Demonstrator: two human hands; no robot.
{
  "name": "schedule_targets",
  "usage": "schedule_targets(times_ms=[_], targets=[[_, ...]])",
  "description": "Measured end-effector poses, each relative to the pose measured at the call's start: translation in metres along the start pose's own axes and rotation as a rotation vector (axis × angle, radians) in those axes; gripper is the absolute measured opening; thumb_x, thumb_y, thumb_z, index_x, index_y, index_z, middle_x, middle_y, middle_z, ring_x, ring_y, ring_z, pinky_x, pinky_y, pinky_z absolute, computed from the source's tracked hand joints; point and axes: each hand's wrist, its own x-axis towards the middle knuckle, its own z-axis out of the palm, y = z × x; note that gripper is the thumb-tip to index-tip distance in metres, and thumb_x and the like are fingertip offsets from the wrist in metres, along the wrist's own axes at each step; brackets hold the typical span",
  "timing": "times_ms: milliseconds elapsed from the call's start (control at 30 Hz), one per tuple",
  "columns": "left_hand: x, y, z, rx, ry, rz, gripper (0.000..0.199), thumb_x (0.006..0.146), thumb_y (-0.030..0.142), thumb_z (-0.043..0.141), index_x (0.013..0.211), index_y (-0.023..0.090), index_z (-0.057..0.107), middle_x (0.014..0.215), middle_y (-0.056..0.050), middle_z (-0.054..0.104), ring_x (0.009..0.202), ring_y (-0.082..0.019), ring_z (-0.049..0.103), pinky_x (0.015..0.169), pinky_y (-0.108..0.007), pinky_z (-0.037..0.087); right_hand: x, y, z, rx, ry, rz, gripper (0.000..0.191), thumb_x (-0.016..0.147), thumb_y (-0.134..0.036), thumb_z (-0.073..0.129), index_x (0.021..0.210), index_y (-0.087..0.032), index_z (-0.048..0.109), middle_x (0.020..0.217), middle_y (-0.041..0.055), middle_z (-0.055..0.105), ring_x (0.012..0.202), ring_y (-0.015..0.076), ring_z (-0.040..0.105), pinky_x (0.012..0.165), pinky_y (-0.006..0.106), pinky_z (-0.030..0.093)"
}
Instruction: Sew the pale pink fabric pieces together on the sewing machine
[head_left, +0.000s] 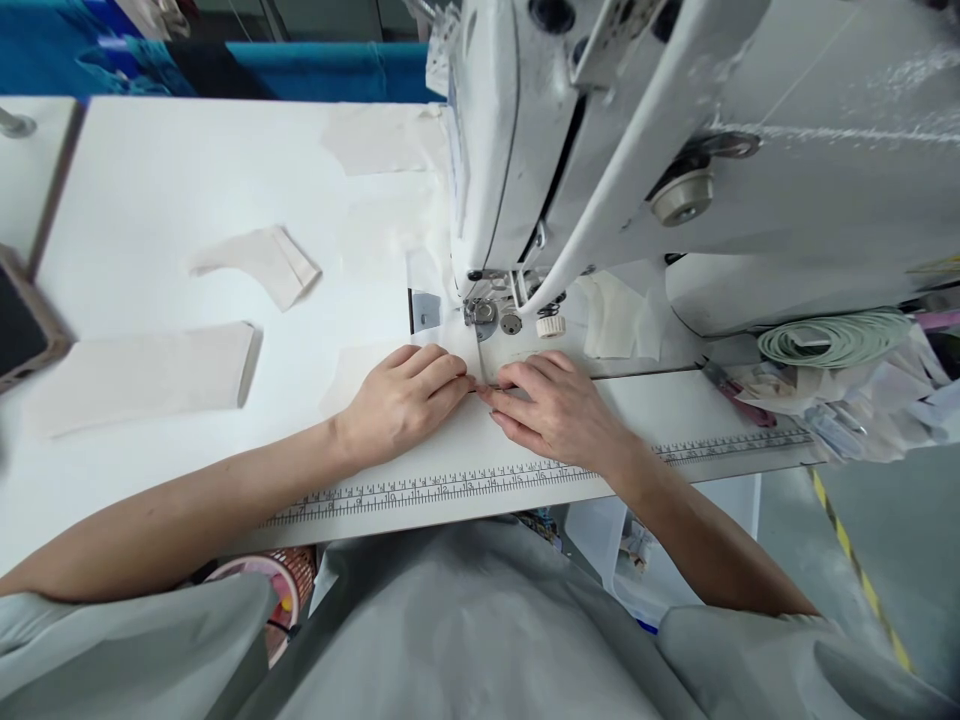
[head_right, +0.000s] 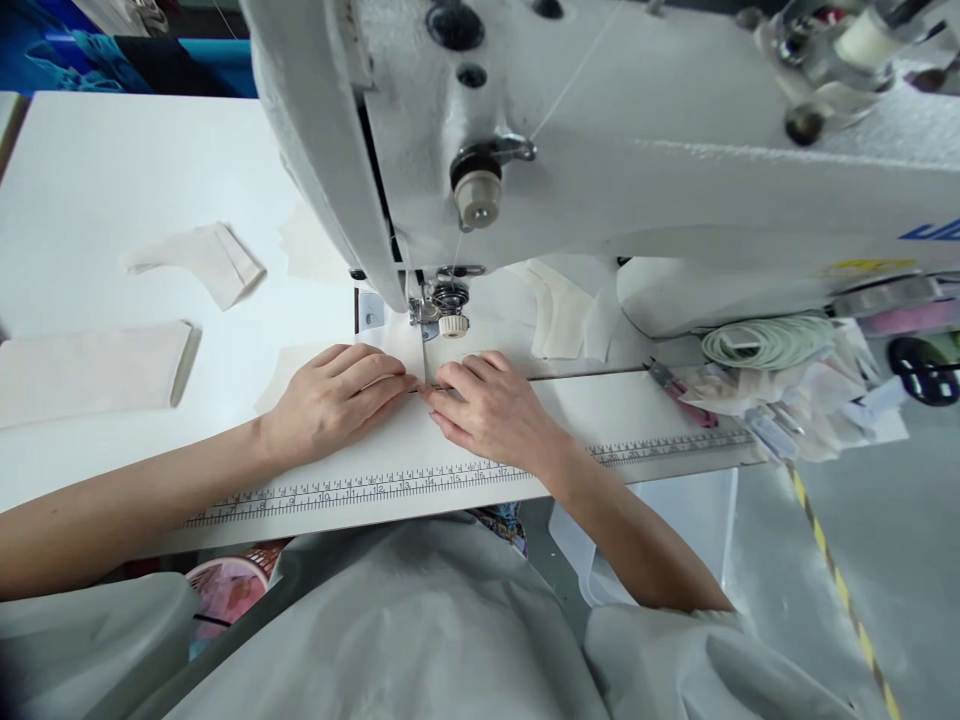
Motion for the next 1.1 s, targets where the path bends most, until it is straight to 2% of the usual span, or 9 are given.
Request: schedule_targets(times_ms=[667,833,1100], targets=[[0.0007,0.0013,-0.0034,0.051,-0.06,0.081,0.014,0.095,0.009,0.05,0.098,0.013,0.063,0.097,-0.008,0.07,0.087,-0.019,0.063,0.066,-0.032,0.049,-0.0004,-0.0002,-0.0004,0.002,0.01,-0.001,0.026,0.096,-0.02,0.049,0.115,-0.021,0.067,0.099,0.0057,0.065,0.086,0.0176,0.055,0.085,0.036,0.04],[0.001,0.002,-0.0044,0.062,-0.099,0.083,0.016,0.097,0.009,0.048,0.099,0.014,0.063,0.099,-0.007,0.07,0.087,-0.019,0.062,0.065,-0.032,0.049,-0.0014,0.0042,-0.0006,0.044,0.075,-0.022,0.022,0.095,-0.018,0.051,0.108,-0.018,0.068,0.096,0.0048,0.067,0.085,0.0164,0.058,0.083,0.035,0.042],[0.0015,0.0018,-0.0054,0.088,-0.056,0.106,0.015,0.096,0.008,0.048,0.099,0.012,0.063,0.098,-0.007,0.07,0.086,-0.018,0.062,0.063,-0.03,0.049,-0.0023,0.0068,-0.0001,0.064,0.137,-0.032,0.019,0.094,-0.016,0.051,0.104,-0.016,0.067,0.093,0.0045,0.068,0.085,0.0156,0.06,0.081,0.033,0.043]])
